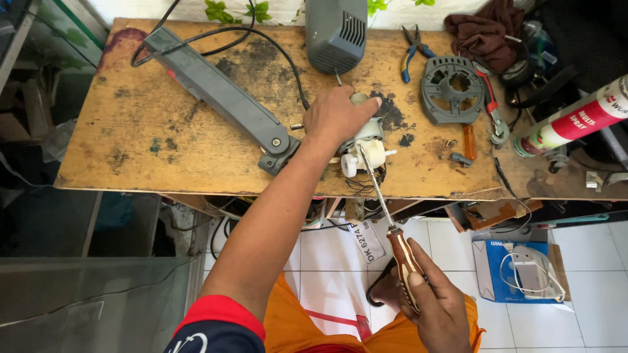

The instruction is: The person uses a screwdriver to loosen and remove screws from a small white plastic electrical component on a workbench. They rotate the component to access different sides and continue unscrewing until the casing is separated.

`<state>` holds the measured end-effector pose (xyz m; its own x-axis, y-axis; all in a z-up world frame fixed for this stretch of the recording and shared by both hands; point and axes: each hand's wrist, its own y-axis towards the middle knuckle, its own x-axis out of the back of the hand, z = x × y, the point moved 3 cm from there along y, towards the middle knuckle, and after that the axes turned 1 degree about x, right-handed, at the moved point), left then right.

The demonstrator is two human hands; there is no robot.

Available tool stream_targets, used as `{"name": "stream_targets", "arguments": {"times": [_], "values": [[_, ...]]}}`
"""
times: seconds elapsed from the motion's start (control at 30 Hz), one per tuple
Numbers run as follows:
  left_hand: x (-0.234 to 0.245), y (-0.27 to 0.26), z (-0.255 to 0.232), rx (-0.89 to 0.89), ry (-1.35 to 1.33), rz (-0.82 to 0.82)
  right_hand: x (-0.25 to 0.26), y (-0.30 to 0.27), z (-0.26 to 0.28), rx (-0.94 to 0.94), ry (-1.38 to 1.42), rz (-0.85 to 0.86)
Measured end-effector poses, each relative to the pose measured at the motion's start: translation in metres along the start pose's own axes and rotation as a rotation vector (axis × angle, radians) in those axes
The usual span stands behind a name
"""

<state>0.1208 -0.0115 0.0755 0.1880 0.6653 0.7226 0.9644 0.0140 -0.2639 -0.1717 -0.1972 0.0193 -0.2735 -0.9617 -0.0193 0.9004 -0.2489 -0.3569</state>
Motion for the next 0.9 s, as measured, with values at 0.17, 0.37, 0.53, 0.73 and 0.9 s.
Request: {"name": "stream_targets", "arguments": {"times": [0.17, 0.37, 0.53, 0.73, 0.9], "values": [[0.004, -0.005, -0.005, 0.01, 0.006, 0.016, -0.002, -0.003, 0.024, -0.107, -0.132, -0.051], [-0.002, -0.004, -0.012, 0.038, 0.035, 0.02, 0.0, -0.005, 0.035, -0.104, -0.258, -0.048], [-0.002, -0.006, -0.013, 0.049, 0.024, 0.018, -0.002, 0.003, 0.025, -0.051, -0.024, -0.032], [-0.008, -0.001, -0.01, 0.018, 0.045, -0.036, -0.008, 0.012, 0.03, -0.188, 0.554, 0.29], [-0.014, 0.004, -0.015, 0.012, 0.1, -0.025, -0.012, -0.001, 0.049, 0.754, -0.989, -0.039]]}}
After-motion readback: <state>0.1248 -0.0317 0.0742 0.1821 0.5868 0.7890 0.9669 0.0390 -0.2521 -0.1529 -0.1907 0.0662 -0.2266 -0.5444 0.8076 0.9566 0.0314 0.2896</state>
